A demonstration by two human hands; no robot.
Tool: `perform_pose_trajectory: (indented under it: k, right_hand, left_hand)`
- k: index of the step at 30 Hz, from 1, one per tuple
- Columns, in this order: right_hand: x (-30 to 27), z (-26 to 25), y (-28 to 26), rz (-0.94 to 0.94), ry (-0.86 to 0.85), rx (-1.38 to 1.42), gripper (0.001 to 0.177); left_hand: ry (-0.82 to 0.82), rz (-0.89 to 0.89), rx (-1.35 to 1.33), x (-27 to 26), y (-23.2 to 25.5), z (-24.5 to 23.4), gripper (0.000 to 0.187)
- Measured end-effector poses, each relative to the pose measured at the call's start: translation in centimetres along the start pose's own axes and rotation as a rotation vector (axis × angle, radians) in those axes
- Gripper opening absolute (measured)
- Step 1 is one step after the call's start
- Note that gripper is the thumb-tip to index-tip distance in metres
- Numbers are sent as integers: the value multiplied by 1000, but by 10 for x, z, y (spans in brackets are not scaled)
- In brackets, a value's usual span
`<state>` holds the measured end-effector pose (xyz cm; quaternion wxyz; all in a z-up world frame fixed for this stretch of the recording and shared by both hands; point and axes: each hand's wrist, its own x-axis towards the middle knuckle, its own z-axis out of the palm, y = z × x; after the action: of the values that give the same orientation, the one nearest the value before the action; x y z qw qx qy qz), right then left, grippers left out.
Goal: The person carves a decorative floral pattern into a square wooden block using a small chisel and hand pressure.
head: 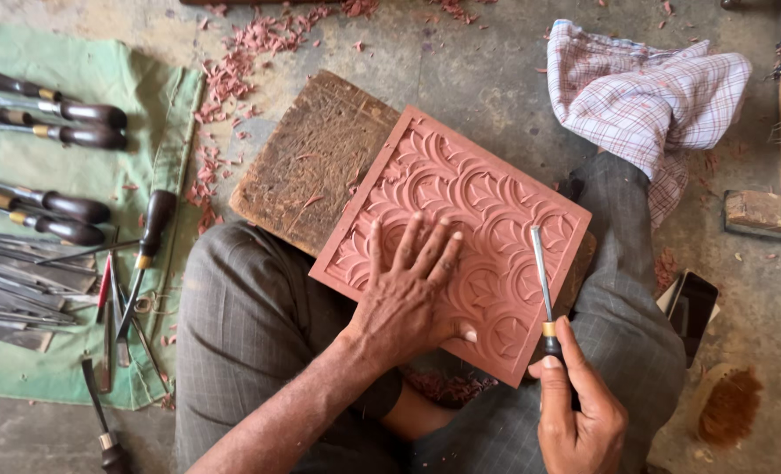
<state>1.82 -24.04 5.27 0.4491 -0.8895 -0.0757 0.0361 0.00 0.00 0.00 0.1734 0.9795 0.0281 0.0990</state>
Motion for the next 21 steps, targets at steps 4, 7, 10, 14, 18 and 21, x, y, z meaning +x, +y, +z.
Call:
perform_pose_trajectory:
  k: [4, 7, 10, 14, 18, 21]
  right_hand:
    - [5, -5, 1, -99, 35, -14, 46]
    - [3, -11, 12, -186, 96, 9, 43]
    - [1, -26, 25, -156, 140, 51, 42]
    - [-8, -54, 41, -113, 204, 1, 38]
    - [-24, -73, 51, -172, 322, -78, 37]
    - [-34, -78, 52, -114, 352, -82, 38]
  left_hand:
    - [62, -28, 28, -2, -1, -3, 127]
    - [76, -100, -9, -8, -3, -9, 130]
    - [91, -170, 37, -10, -2, -16, 131]
    - [94, -234, 95, -13, 3, -20, 129]
    - [71, -234, 97, -21, 18, -18, 131]
    - [-65, -148, 158, -26, 33, -19, 127]
